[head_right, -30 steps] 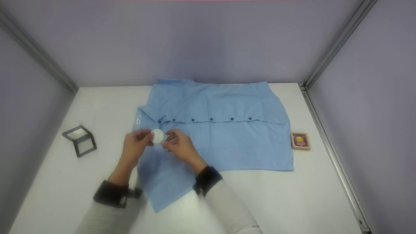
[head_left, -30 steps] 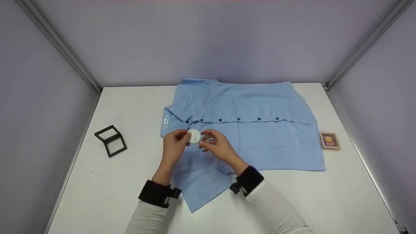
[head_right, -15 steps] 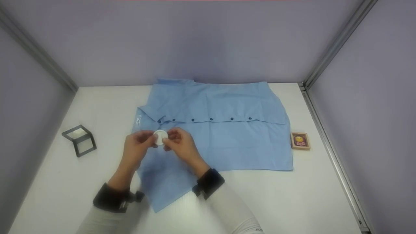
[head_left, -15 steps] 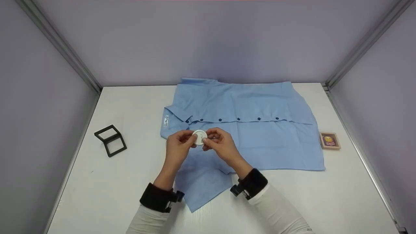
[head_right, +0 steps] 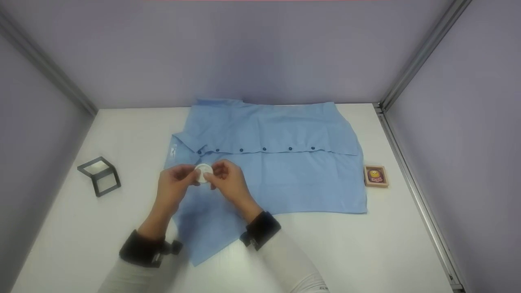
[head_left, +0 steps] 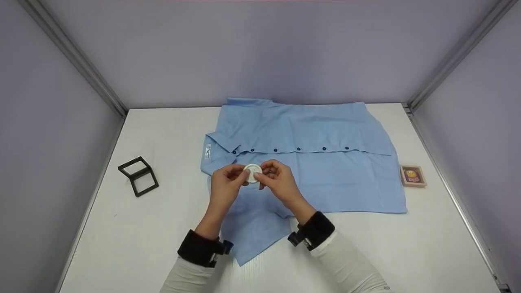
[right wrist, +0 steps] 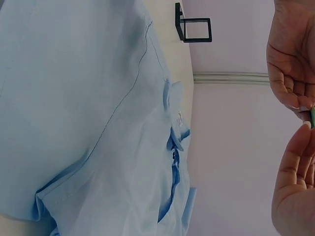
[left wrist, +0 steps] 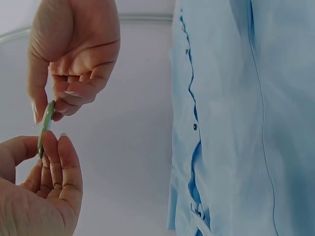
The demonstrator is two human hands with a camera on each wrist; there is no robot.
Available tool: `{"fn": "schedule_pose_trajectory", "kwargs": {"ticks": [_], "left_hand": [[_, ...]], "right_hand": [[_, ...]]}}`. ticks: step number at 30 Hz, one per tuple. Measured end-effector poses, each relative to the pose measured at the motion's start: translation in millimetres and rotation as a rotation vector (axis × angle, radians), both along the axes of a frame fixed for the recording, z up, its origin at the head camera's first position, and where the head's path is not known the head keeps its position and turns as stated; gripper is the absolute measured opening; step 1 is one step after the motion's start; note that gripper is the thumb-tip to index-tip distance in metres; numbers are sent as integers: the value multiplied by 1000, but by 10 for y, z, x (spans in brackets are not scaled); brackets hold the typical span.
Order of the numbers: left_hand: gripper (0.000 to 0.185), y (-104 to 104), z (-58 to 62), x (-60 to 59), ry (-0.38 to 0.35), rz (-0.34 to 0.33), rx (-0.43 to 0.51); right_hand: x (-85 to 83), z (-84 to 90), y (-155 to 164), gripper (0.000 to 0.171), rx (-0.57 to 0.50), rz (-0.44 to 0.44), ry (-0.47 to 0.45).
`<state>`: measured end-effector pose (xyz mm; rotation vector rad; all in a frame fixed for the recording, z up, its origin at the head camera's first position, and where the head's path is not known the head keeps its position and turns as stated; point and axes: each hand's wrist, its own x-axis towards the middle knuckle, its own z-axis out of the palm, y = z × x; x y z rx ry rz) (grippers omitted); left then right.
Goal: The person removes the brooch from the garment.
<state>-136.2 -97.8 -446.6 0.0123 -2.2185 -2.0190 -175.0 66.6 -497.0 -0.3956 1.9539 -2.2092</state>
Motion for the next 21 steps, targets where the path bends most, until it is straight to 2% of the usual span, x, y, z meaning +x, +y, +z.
{"fn": "schedule_pose_trajectory", "kwargs": {"ticks": [11,21], "left_hand": [[14,19,1,17,19,-3,-15],[13,52,21,39,41,27,-52]], "right_hand": [[-4,7,-23,16,-21,-15,-38],[-11,20,-39,14,-12,-29,-70]]}}
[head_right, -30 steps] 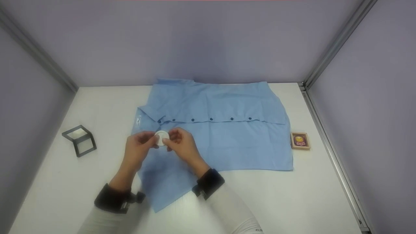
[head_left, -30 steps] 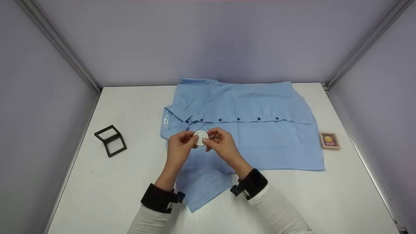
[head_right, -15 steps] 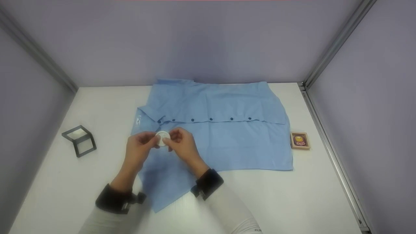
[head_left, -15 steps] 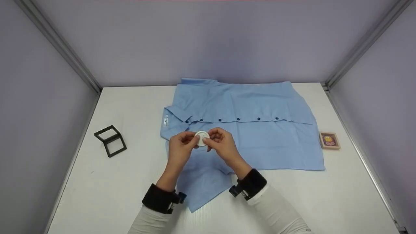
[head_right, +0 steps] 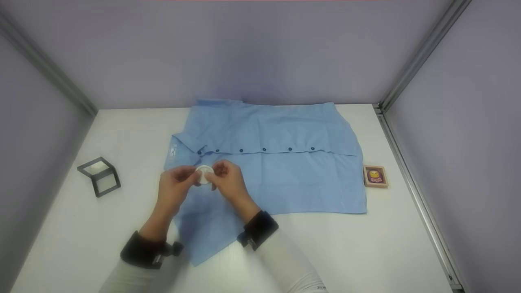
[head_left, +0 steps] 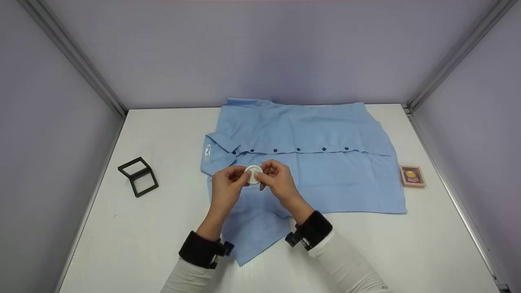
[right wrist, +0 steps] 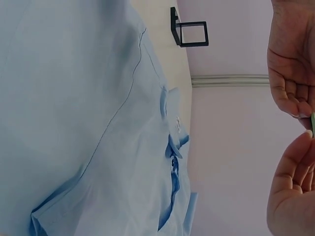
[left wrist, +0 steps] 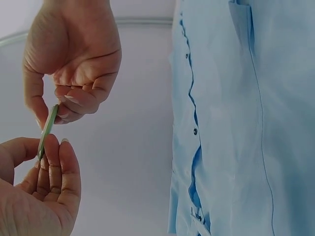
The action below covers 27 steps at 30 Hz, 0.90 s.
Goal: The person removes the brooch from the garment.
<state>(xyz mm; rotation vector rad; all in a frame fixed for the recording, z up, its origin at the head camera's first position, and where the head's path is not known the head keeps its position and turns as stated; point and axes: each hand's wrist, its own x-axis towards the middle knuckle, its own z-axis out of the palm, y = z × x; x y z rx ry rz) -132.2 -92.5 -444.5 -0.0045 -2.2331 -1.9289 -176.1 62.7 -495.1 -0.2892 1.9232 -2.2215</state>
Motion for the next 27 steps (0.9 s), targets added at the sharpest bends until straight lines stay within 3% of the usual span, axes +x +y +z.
{"fn": "schedule_pose_trajectory", "kwargs": {"ticks": [8,16,27], "left_hand": [[12,10,-2,8,3,8,-12],[13,6,-14,6,4,3,-28],[13,4,-46,-2,19,-12,-14]], "right_hand": [[8,-30,-9,13,17,-13,14],[0,-17,-8,11,27,-7,-28],[107,260,-23,8,15,1,-50]]}}
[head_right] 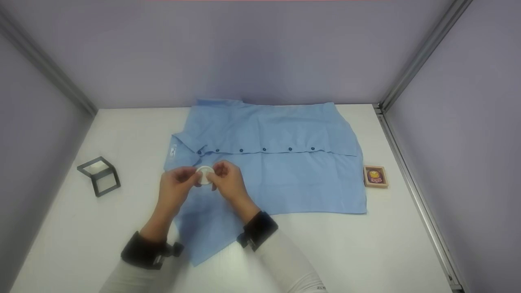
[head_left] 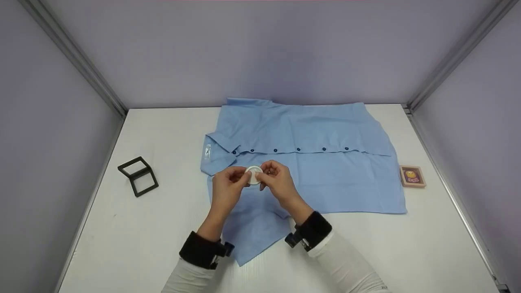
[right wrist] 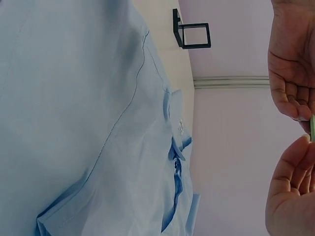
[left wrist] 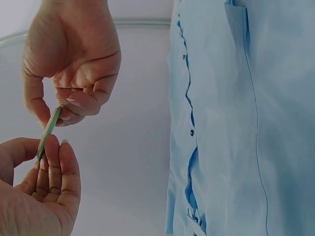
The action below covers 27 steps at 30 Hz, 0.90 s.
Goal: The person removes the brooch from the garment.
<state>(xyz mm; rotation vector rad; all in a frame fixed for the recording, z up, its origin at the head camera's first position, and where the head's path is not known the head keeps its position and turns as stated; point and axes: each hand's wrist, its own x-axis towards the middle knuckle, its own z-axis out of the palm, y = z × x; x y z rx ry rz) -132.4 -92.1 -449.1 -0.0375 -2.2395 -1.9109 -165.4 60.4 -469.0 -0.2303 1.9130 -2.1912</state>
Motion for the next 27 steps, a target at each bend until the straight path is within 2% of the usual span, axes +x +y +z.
{"fn": "schedule_pose_trajectory", "kwargs": {"ticks": [3,10,18,22,27], "left_hand": [[13,-3,-45,-25,-20,4,3],[16,-56,-333,-155,-42,-15,40],[27,-99,-349,-164,-83,-63,135],[30,-112,-320,-169,-106,-66,180],[27,-144,-291,-168,-152,-100,212]], "right_hand": [[5,1,2,8,-1,1,7],[5,7,21,11,26,14,55],[53,74,51,16,42,1,145],[80,97,55,14,46,-4,246],[88,110,62,11,100,-23,478]]}}
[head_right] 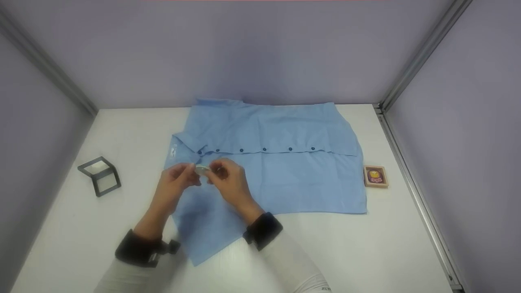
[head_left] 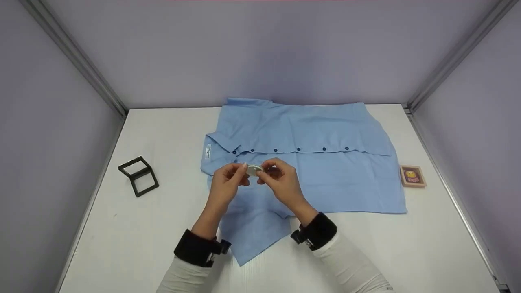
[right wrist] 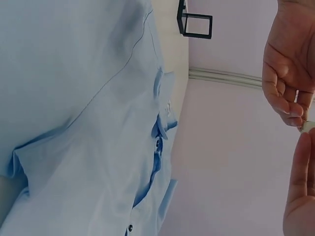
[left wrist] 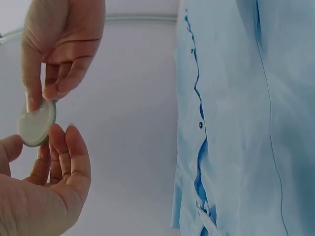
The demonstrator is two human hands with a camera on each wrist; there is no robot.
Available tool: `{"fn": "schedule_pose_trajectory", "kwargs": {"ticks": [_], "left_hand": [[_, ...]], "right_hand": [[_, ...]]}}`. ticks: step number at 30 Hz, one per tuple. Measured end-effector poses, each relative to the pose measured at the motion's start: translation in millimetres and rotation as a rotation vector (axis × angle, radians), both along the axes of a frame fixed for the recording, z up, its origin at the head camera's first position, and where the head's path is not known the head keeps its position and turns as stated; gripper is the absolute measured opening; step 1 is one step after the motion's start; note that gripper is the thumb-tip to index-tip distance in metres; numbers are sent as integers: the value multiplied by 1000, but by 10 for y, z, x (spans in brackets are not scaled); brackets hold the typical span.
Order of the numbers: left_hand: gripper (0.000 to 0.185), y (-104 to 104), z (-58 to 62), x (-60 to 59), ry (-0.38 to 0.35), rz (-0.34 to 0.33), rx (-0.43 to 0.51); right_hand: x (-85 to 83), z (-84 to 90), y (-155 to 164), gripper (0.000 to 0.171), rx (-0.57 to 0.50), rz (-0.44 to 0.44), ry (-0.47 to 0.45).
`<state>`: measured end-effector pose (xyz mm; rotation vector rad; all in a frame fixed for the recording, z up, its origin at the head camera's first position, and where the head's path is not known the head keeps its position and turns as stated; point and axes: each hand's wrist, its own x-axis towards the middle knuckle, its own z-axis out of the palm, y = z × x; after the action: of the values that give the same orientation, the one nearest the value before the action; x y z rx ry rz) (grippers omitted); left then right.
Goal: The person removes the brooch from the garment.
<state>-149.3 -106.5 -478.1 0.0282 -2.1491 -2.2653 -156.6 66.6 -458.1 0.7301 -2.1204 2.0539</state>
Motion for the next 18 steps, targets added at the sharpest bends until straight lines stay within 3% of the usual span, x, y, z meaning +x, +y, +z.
{"fn": "schedule_pose_trajectory", "kwargs": {"ticks": [4,7,18], "left_hand": [[24,-36,29,14,-68,-52,122],[24,-58,39,22,-111,-85,196],[28,-100,-5,26,-208,-105,270]], "right_hand": [[-17,0,19,12,54,-34,210],[-25,-4,36,14,85,-48,303],[-48,-73,85,20,174,-15,450]]}}
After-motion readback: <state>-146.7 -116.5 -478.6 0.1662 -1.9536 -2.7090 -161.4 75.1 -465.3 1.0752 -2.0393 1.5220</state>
